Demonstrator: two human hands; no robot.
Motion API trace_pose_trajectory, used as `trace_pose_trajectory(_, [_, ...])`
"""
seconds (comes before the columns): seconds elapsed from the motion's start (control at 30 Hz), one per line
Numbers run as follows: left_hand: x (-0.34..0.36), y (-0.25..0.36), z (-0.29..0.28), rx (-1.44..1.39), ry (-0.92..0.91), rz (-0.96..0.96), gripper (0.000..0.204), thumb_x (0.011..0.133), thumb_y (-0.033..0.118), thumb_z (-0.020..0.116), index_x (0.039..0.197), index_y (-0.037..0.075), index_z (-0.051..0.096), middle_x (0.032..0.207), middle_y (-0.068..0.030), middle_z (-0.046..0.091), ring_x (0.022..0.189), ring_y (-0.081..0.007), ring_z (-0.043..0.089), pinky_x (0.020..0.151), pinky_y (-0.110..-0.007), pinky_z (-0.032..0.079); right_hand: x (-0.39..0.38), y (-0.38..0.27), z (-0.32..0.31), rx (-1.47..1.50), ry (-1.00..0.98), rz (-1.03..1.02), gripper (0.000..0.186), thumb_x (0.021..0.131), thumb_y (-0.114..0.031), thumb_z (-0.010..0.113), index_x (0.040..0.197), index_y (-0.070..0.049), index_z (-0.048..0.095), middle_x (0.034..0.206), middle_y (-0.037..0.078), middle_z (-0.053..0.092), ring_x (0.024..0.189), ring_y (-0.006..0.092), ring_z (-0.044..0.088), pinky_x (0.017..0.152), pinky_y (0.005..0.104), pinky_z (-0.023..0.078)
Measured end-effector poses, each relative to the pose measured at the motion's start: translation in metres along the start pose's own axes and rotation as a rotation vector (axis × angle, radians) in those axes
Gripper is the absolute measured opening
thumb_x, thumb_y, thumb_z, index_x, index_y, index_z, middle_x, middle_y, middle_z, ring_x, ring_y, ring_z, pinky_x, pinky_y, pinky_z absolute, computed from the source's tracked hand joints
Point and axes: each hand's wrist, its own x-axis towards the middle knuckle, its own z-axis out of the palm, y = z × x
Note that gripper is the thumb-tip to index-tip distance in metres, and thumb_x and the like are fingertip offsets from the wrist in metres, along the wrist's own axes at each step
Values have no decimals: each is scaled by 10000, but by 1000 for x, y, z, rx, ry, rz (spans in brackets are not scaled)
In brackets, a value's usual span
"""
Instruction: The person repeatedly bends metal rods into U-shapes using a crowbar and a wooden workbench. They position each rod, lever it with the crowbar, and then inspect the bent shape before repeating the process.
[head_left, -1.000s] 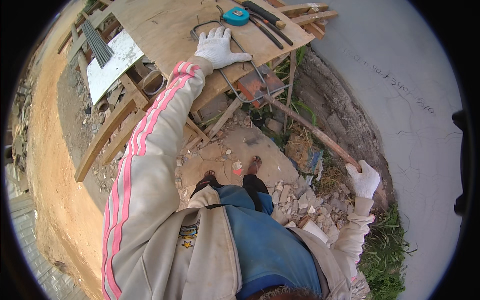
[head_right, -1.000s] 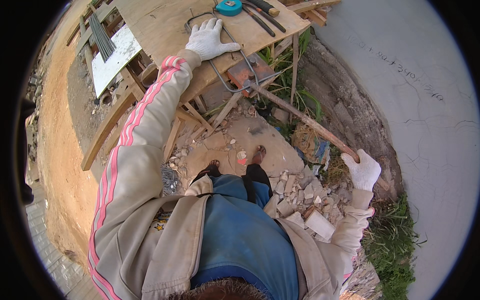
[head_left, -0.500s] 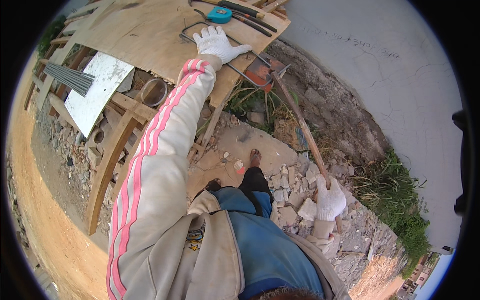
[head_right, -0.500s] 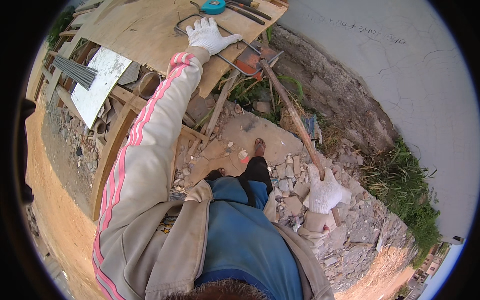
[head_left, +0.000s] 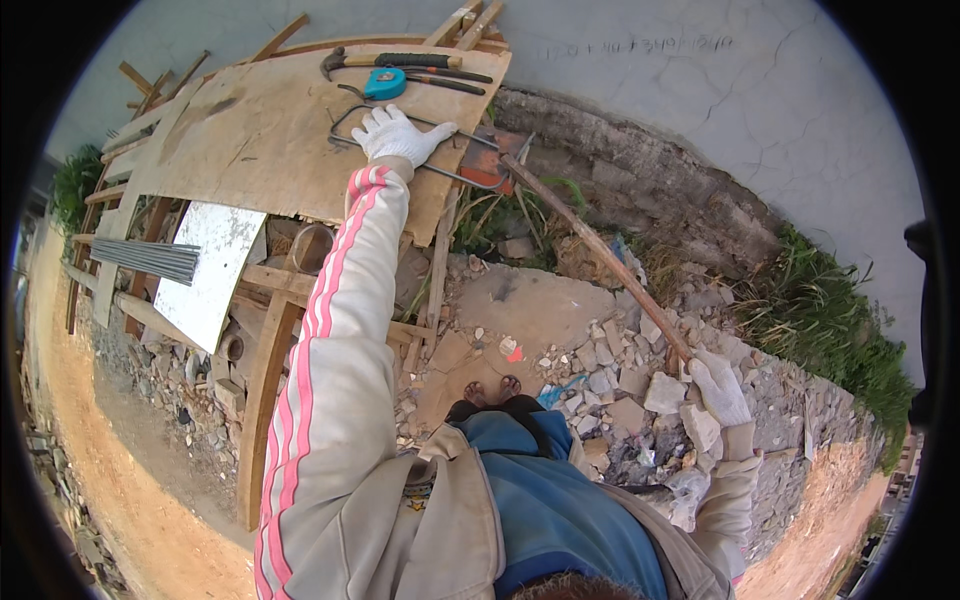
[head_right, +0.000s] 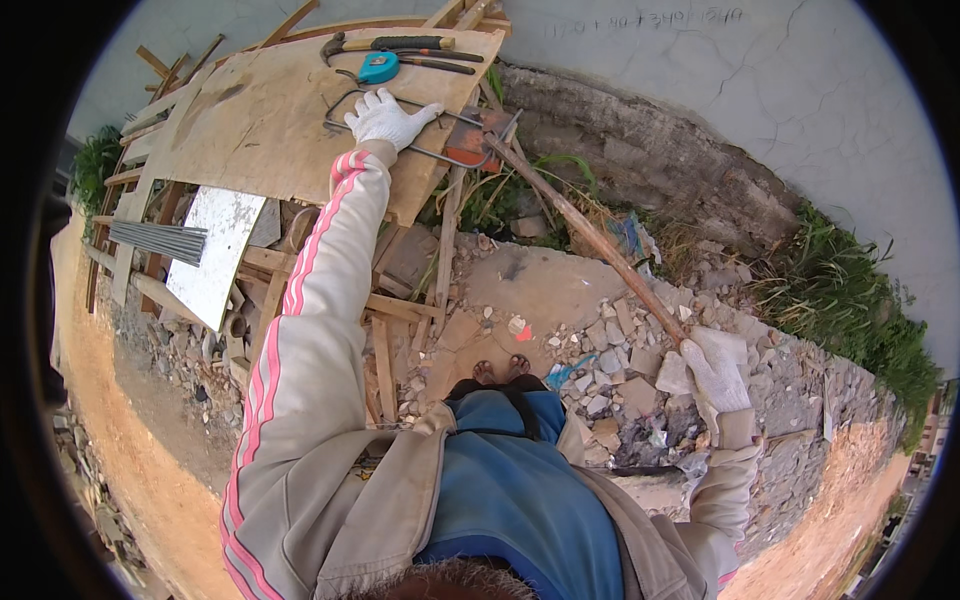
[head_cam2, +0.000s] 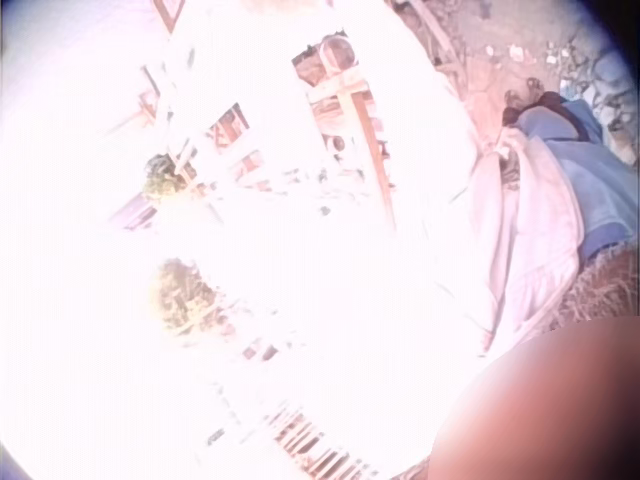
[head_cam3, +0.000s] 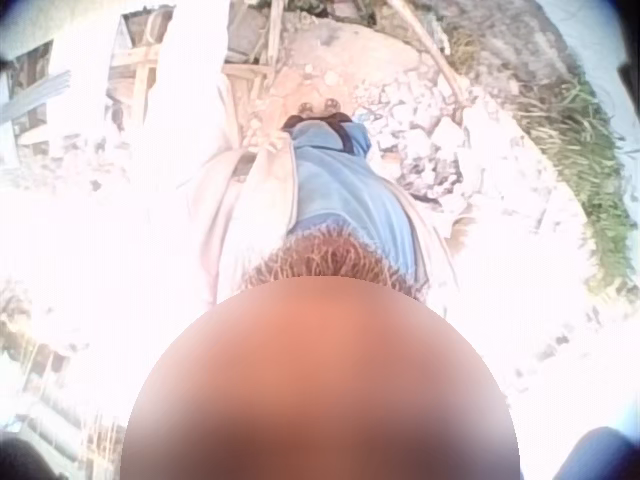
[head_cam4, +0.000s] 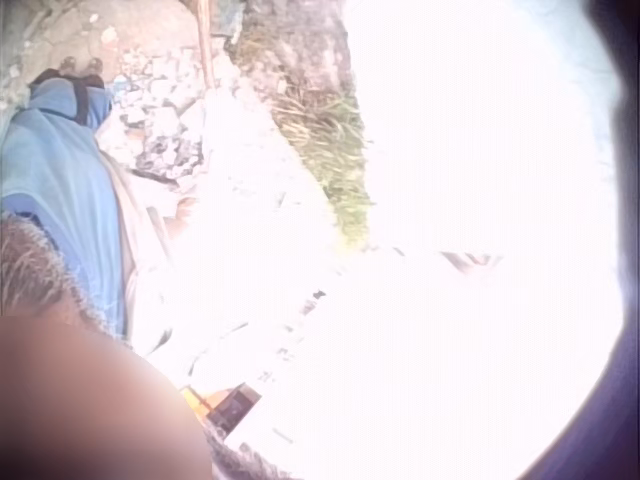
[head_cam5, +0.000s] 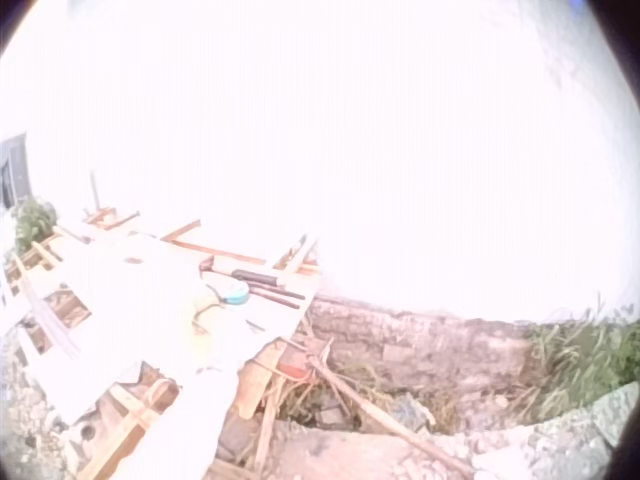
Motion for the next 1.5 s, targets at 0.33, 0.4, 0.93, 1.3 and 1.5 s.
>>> trace_pose_trajectory(0.33, [2, -1, 4, 9, 14, 31, 1357, 777, 1011, 535, 1626, -42, 430, 1663, -265, 444, 1554, -422, 382, 1249, -575, 257, -26, 36, 20, -283, 248, -102, 426, 1092, -414, 622, 1125, -7, 741, 842, 240, 657, 751, 347, 621, 729, 451, 492])
trace_pose_trajectory(0.4, [1, -1, 5, 11, 1, 29, 1362, 775, 1016, 530, 1629, -40, 427, 1666, -268, 440, 1550, -428, 386, 1247, -576, 257, -40, 26, 29, -346, 287, -70, 403, 1085, -411, 630, 1136, -30, 749, 828, 232, 655, 763, 367, 636, 725, 464, 491])
trace_pose_trajectory(0.93, [-3, -10, -1, -84, -7, 53, 1300, 797, 948, 590, 1672, 6, 392, 1701, -266, 388, 1575, -461, 308, 1258, -648, 162, -117, -19, 208, -40, 497, 71, 453, 1112, -401, 604, 974, 24, 679, 723, 170, 554, 664, 253, 511, 648, 431, 426])
trace_pose_trajectory(1.3, [1, -9, 6, -86, -1, 38, 1286, 803, 951, 594, 1672, 25, 393, 1724, -264, 358, 1595, -461, 287, 1263, -661, 163, -160, -99, 300, 153, 483, 172, 441, 1150, -391, 547, 970, -6, 664, 690, 46, 516, 645, 133, 473, 596, 360, 423])
trace_pose_trajectory(1.5, [3, -8, 12, -71, 35, 55, 1298, 783, 968, 584, 1662, 28, 415, 1686, -285, 401, 1562, -439, 329, 1249, -636, 199, -171, -114, 269, 600, 162, 258, 370, 1156, -399, 536, 1039, -58, 617, 658, -14, 511, 500, 77, 450, 438, 262, 336])
